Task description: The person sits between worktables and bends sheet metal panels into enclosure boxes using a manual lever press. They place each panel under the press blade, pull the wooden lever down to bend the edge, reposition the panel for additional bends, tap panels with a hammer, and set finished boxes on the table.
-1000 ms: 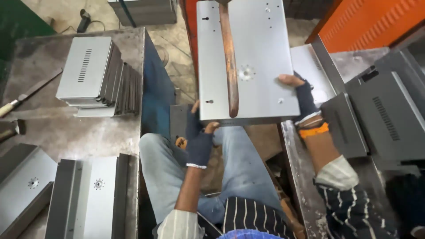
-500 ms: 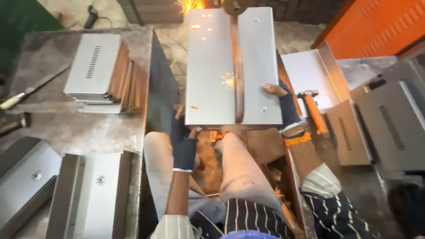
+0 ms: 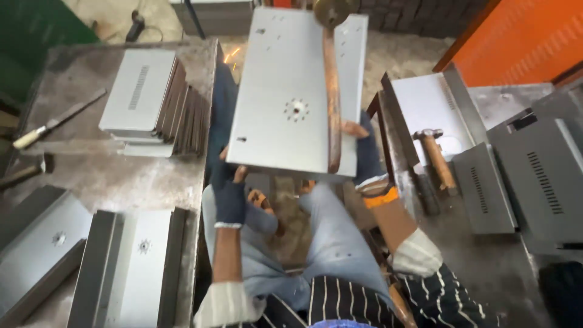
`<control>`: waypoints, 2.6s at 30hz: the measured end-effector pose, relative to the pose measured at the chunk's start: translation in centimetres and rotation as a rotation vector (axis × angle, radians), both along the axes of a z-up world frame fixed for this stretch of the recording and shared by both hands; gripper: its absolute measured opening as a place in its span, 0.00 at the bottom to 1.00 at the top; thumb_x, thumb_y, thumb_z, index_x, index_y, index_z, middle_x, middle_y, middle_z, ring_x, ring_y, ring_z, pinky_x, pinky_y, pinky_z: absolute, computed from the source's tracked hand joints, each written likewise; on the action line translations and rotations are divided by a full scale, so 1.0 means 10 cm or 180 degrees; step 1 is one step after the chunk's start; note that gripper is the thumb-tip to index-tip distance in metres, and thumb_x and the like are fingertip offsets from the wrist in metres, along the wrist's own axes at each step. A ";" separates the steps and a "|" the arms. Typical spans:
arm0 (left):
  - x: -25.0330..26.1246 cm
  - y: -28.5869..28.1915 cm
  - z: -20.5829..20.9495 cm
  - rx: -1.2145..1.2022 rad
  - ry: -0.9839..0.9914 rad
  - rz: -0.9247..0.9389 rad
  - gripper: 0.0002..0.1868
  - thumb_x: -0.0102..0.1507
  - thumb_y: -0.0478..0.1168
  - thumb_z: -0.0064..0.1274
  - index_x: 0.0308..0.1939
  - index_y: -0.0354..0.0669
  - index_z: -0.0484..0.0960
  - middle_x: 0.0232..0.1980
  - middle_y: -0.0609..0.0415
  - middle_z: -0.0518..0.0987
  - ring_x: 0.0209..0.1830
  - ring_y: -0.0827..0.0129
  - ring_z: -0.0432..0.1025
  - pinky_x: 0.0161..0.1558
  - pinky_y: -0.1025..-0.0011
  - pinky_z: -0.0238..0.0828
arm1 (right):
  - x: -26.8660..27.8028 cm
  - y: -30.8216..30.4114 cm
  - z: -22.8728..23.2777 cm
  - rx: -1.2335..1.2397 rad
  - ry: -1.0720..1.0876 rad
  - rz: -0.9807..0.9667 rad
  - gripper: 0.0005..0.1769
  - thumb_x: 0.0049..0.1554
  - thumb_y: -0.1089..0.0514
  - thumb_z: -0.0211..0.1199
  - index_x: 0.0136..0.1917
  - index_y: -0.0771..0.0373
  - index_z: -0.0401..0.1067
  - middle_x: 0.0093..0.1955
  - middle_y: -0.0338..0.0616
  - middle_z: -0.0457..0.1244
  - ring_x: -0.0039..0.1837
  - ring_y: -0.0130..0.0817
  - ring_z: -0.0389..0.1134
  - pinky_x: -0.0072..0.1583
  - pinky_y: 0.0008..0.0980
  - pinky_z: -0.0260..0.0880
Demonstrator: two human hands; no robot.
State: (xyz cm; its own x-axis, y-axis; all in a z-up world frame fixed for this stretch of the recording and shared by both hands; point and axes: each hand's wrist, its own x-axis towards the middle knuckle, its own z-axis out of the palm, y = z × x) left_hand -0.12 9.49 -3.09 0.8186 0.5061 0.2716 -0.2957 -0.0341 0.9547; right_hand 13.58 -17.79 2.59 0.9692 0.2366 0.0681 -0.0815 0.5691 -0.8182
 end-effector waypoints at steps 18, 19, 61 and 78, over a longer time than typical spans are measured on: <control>0.39 -1.66 -0.08 -0.0116 0.0149 0.1279 0.40 0.73 0.46 0.54 0.80 0.32 0.50 0.75 0.42 0.61 0.73 0.58 0.59 0.70 0.62 0.55 | -0.31 -0.99 -0.71 -0.1190 0.0612 0.0203 0.38 0.65 0.43 0.62 0.76 0.72 0.64 0.70 0.55 0.61 0.70 0.43 0.63 0.67 0.35 0.64; 0.40 -1.58 0.23 -0.0291 0.0202 0.1289 0.38 0.70 0.51 0.55 0.74 0.33 0.57 0.67 0.43 0.67 0.66 0.58 0.65 0.67 0.62 0.61 | -0.34 -0.91 -0.53 -0.1980 0.0015 -0.0418 0.39 0.64 0.44 0.60 0.76 0.72 0.56 0.74 0.54 0.54 0.73 0.44 0.57 0.64 0.38 0.66; 0.40 -1.00 0.74 -0.0463 -0.0192 -0.2080 0.44 0.54 0.38 0.72 0.71 0.46 0.66 0.67 0.56 0.68 0.71 0.65 0.64 0.74 0.66 0.60 | -0.11 -0.37 1.26 -0.5769 -0.3146 -0.0522 0.29 0.62 0.42 0.61 0.26 0.59 0.77 0.22 0.50 0.63 0.26 0.50 0.65 0.34 0.49 0.66; 0.33 -1.05 0.52 -0.0662 -0.0395 -0.2102 0.41 0.53 0.36 0.70 0.69 0.45 0.68 0.63 0.58 0.68 0.65 0.73 0.65 0.64 0.80 0.65 | -0.22 -0.39 1.30 -0.5694 -0.3073 -0.0205 0.27 0.62 0.45 0.60 0.27 0.61 0.76 0.25 0.53 0.63 0.29 0.52 0.67 0.38 0.49 0.68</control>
